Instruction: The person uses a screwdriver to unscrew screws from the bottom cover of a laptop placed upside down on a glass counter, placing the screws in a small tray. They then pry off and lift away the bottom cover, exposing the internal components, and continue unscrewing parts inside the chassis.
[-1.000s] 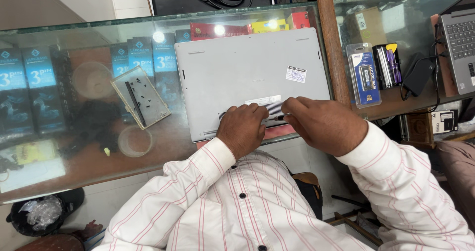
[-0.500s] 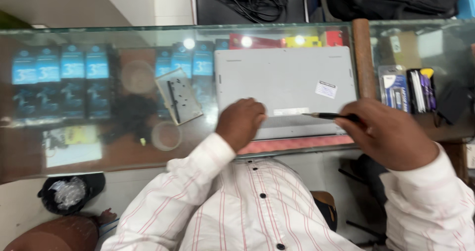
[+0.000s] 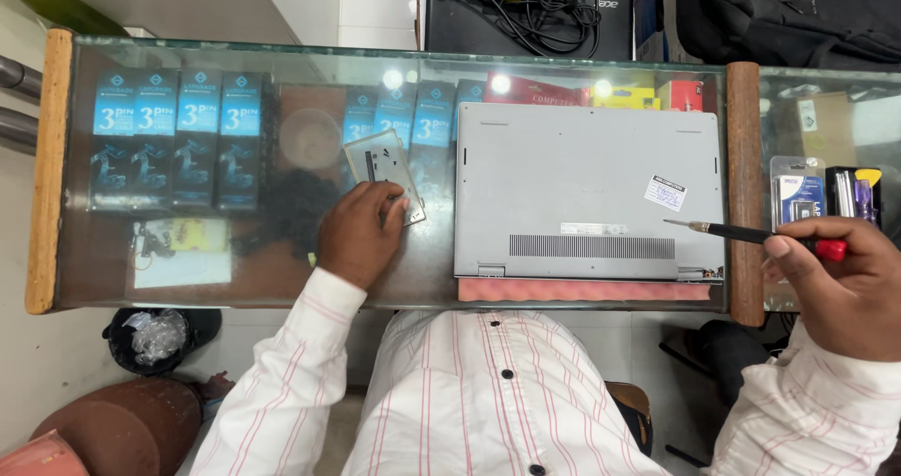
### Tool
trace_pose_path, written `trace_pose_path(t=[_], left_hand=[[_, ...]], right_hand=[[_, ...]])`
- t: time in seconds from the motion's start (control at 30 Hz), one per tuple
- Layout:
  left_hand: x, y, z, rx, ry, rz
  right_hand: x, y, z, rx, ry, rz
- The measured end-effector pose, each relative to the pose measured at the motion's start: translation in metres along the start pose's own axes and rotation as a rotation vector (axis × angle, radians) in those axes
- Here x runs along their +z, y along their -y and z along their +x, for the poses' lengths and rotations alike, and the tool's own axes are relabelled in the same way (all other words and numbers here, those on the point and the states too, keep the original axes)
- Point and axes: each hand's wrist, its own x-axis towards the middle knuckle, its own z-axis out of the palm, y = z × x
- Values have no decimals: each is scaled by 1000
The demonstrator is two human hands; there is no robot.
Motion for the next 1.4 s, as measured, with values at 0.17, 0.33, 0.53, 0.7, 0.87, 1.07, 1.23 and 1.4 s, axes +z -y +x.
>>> trace_pose_path(t=[0.17, 0.33, 0.53, 0.7, 0.87, 1.07, 1.23, 1.4], left_hand=[[1, -1, -15, 34, 135, -368], [35, -20, -26, -74, 301, -527], [41, -26, -15, -69, 303, -525], [43, -34, -5, -105, 367, -474], [49, -39, 1, -41, 338, -360], [50, -35, 2, -215, 439, -548], [50, -32, -1, -440, 489, -767], [51, -32, -4, -510, 491, -880]], right_hand=[[8, -16, -1, 61, -211, 132], [-5, -58, -7, -43, -333, 704], [-24, -105, -31, -25, -466, 1226], [-12, -88, -35, 275, -554, 855], [31, -75, -19, 568, -271, 165], [40, -81, -9, 567, -176, -108], [33, -89, -8, 549, -118, -123], [33, -90, -4, 600, -90, -106]])
